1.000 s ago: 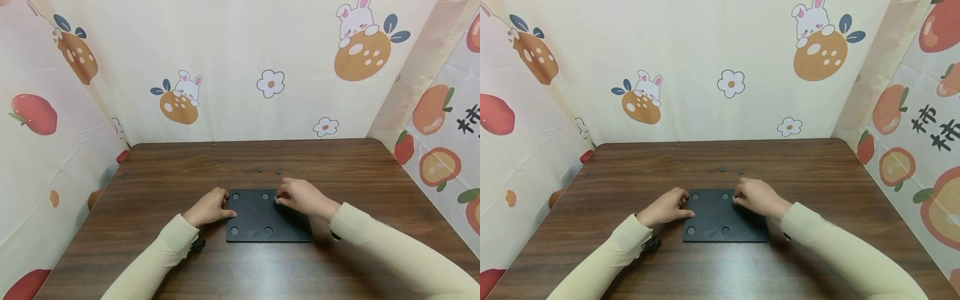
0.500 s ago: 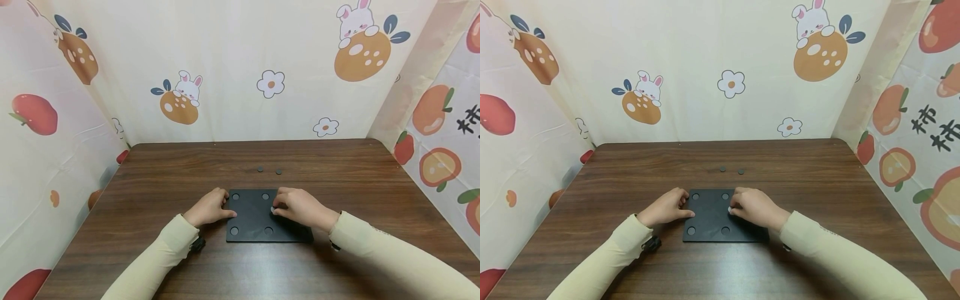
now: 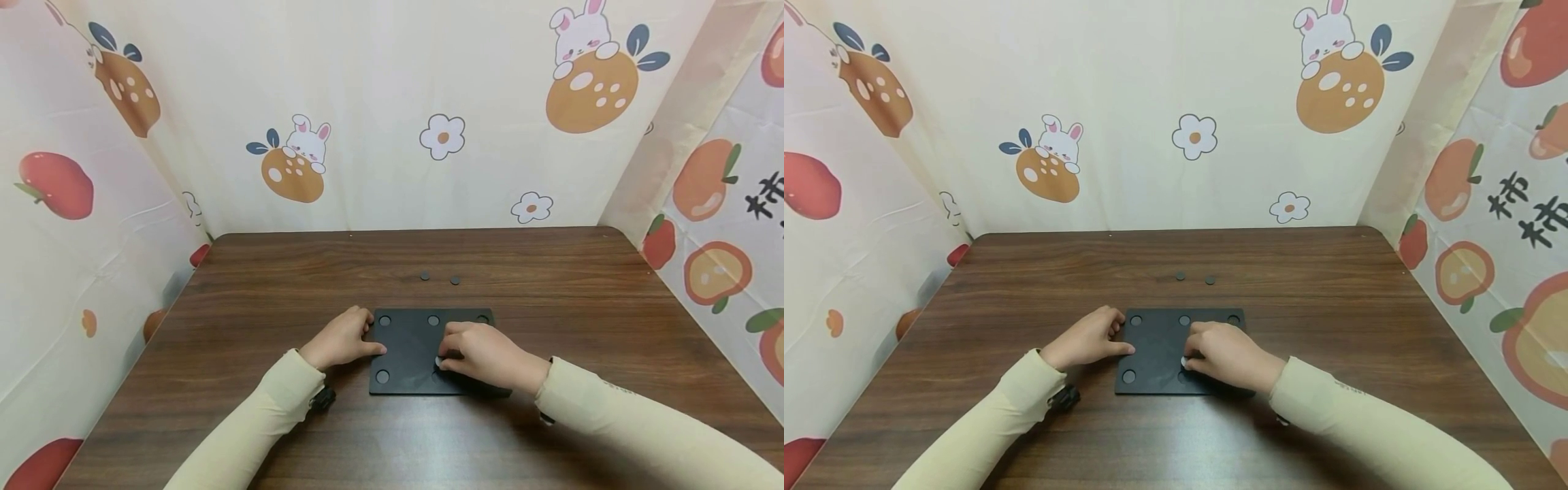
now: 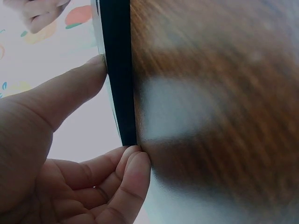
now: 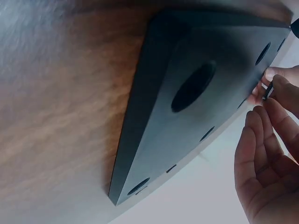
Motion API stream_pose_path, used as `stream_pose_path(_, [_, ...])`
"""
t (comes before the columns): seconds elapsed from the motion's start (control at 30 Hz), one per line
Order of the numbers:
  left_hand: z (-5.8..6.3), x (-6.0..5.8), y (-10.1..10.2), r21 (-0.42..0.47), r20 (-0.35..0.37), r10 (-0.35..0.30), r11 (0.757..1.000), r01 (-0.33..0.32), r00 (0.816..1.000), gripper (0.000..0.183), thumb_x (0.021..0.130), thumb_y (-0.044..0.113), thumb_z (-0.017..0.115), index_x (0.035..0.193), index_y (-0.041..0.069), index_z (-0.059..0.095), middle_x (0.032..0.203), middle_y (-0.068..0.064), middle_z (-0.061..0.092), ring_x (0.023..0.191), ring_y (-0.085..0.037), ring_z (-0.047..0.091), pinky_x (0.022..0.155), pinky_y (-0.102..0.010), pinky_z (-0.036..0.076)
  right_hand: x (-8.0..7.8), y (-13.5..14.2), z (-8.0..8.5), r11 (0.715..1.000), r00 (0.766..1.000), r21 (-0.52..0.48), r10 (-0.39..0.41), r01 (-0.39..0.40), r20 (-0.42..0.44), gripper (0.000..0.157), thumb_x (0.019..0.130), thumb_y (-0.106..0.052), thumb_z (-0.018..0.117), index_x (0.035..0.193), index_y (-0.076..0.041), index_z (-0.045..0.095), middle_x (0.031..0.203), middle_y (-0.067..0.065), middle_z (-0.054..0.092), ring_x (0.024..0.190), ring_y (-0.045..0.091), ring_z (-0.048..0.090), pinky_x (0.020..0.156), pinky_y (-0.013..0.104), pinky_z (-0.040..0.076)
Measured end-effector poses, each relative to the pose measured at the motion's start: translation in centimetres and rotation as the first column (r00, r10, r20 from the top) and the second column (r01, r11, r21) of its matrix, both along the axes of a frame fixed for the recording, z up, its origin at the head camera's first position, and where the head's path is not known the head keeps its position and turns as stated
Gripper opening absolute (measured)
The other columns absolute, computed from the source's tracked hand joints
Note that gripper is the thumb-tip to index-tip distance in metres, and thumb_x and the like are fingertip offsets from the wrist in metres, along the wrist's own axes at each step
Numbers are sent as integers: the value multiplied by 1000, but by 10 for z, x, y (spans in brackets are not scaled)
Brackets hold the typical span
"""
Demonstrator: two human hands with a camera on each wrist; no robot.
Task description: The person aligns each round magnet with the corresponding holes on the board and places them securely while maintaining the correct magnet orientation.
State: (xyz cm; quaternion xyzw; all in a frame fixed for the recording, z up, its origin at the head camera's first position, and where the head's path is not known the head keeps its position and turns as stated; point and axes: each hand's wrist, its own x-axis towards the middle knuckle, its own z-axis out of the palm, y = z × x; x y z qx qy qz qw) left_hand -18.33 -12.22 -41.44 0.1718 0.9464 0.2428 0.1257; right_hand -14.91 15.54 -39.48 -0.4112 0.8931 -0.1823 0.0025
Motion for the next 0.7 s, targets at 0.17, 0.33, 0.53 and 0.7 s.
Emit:
stream_pose_path(0.17, [0, 0, 0, -1, 1, 1, 1000, -1, 1000, 56, 79, 35, 83, 117, -1, 62, 106, -10, 60, 92, -20, 58, 82, -37, 52, 4, -1, -1, 1000, 1000, 6, 16, -16, 21, 8, 85, -21, 77, 90, -16, 75, 83, -8, 59, 69, -3, 52, 64, 16, 48])
stream_pose_path(0.33, [1, 0, 0, -3, 1, 1, 1000, -1, 1000, 57, 79, 35, 82, 118, -1, 62, 107, -11, 60, 93, -20, 59, 83, -37, 52, 7, -3, -4, 999, 999, 21, 33, -33, 25, 7, 85, -21, 77, 89, -17, 75, 83, -9, 58, 69, -3, 51, 64, 16, 48])
stream_pose_path(0.53, [1, 0, 0, -8, 4, 0, 1000, 0, 1000, 57, 80, 35, 82, 119, -1, 61, 108, -11, 60, 93, -19, 58, 83, -37, 52, 7, -5, -7, 998, 999, 50, 43, -45, 22, 6, 85, -21, 77, 89, -17, 75, 84, -9, 59, 70, -3, 53, 65, 17, 49])
stream_pose_path(0.7, [1, 0, 0, -2, 7, -1, 1000, 1, 1000, 56, 80, 35, 82, 118, -1, 61, 107, -11, 60, 93, -19, 58, 83, -37, 52, 8, -5, -9, 997, 998, 54, 57, -58, 12, 6, 84, -21, 78, 88, -17, 75, 84, -8, 60, 71, -2, 54, 65, 16, 49])
